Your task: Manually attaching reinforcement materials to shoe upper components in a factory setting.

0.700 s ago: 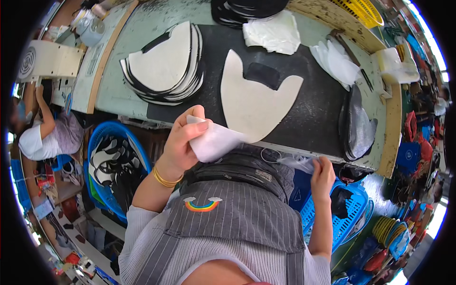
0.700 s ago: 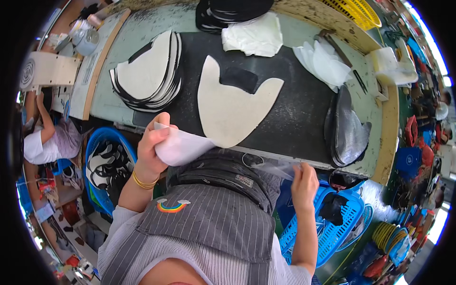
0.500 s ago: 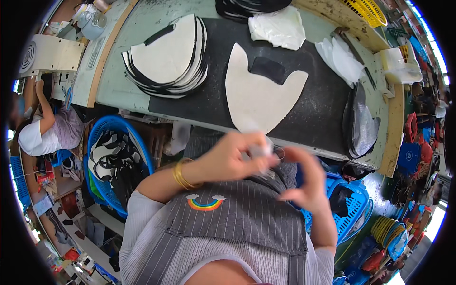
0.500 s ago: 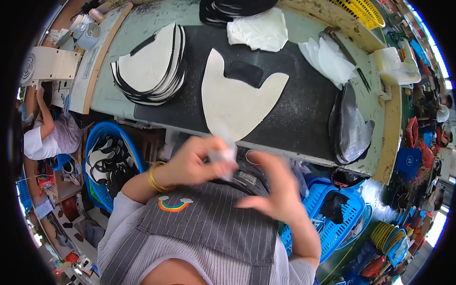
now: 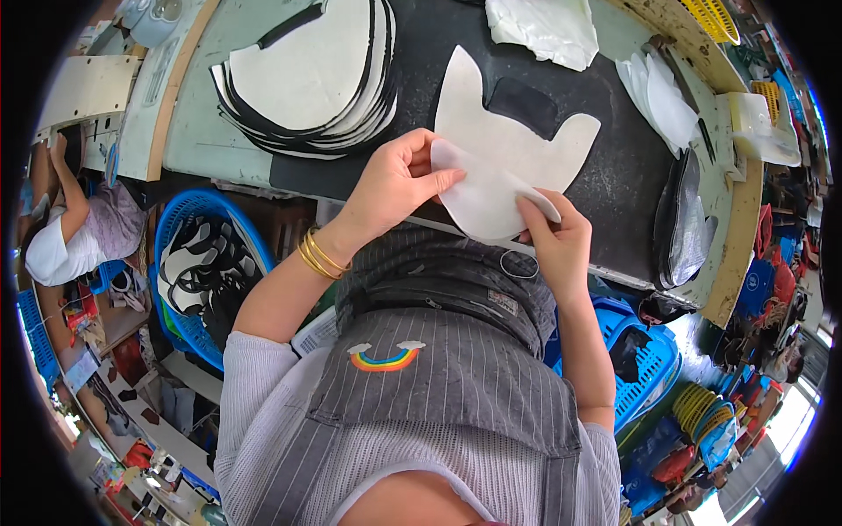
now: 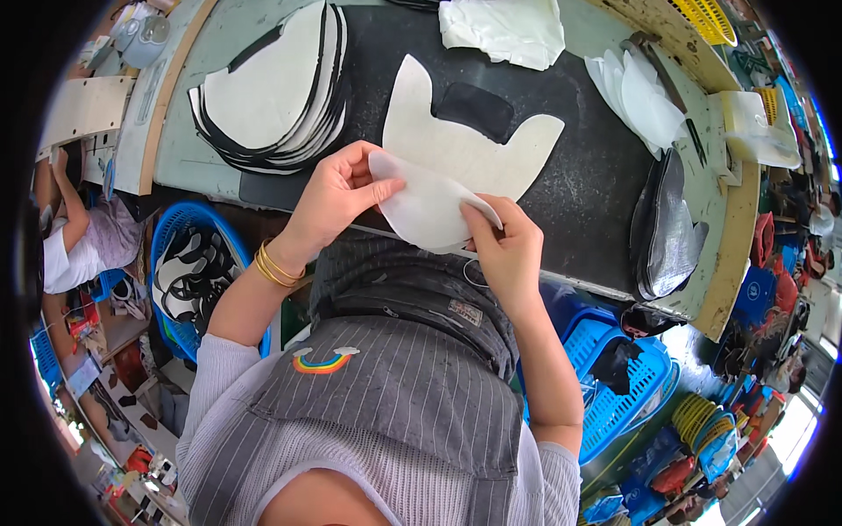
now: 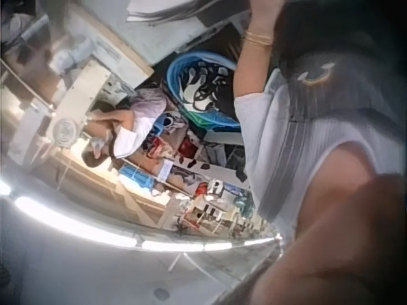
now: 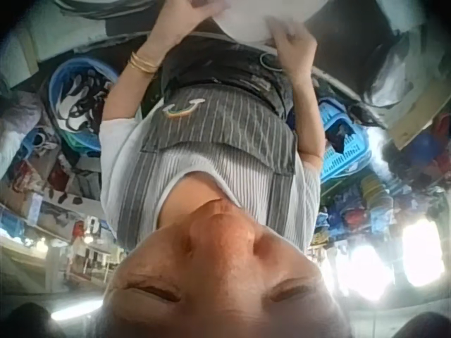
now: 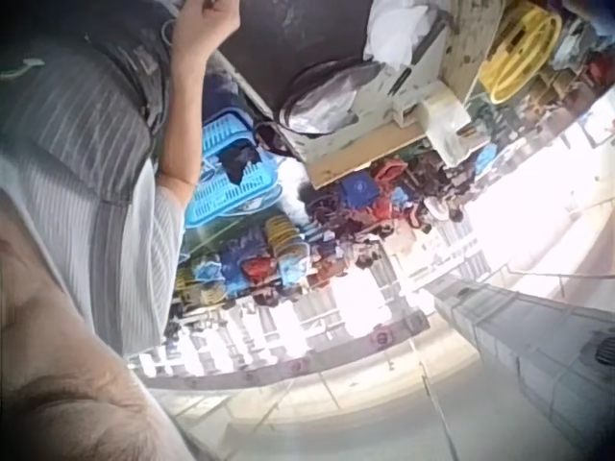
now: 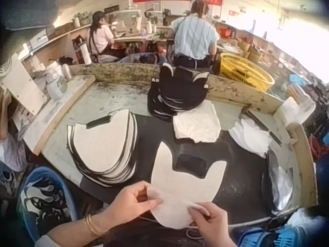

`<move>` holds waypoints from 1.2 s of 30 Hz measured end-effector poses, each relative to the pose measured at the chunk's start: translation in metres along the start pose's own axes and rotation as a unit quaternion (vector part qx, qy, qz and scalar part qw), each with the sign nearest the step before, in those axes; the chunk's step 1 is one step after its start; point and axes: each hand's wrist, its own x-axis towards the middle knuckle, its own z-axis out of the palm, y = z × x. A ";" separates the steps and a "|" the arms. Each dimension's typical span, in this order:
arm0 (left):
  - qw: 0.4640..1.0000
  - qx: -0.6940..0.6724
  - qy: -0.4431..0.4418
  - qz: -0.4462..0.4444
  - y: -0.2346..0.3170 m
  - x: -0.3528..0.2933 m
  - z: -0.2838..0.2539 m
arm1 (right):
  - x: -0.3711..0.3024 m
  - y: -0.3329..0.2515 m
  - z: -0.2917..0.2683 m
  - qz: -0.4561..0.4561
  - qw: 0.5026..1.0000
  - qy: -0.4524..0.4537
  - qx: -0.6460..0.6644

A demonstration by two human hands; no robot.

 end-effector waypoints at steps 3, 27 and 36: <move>0.992 0.124 0.011 0.023 -0.011 -0.002 -0.004 | 0.002 0.003 0.002 0.048 0.999 0.000 0.009; 0.688 0.622 -0.181 0.327 -0.009 -0.009 0.064 | 0.077 -0.025 -0.154 -0.189 0.844 0.217 -0.453; 0.821 0.407 -0.106 0.387 0.046 0.098 0.115 | 0.161 -0.014 -0.239 -0.092 0.928 0.025 -0.359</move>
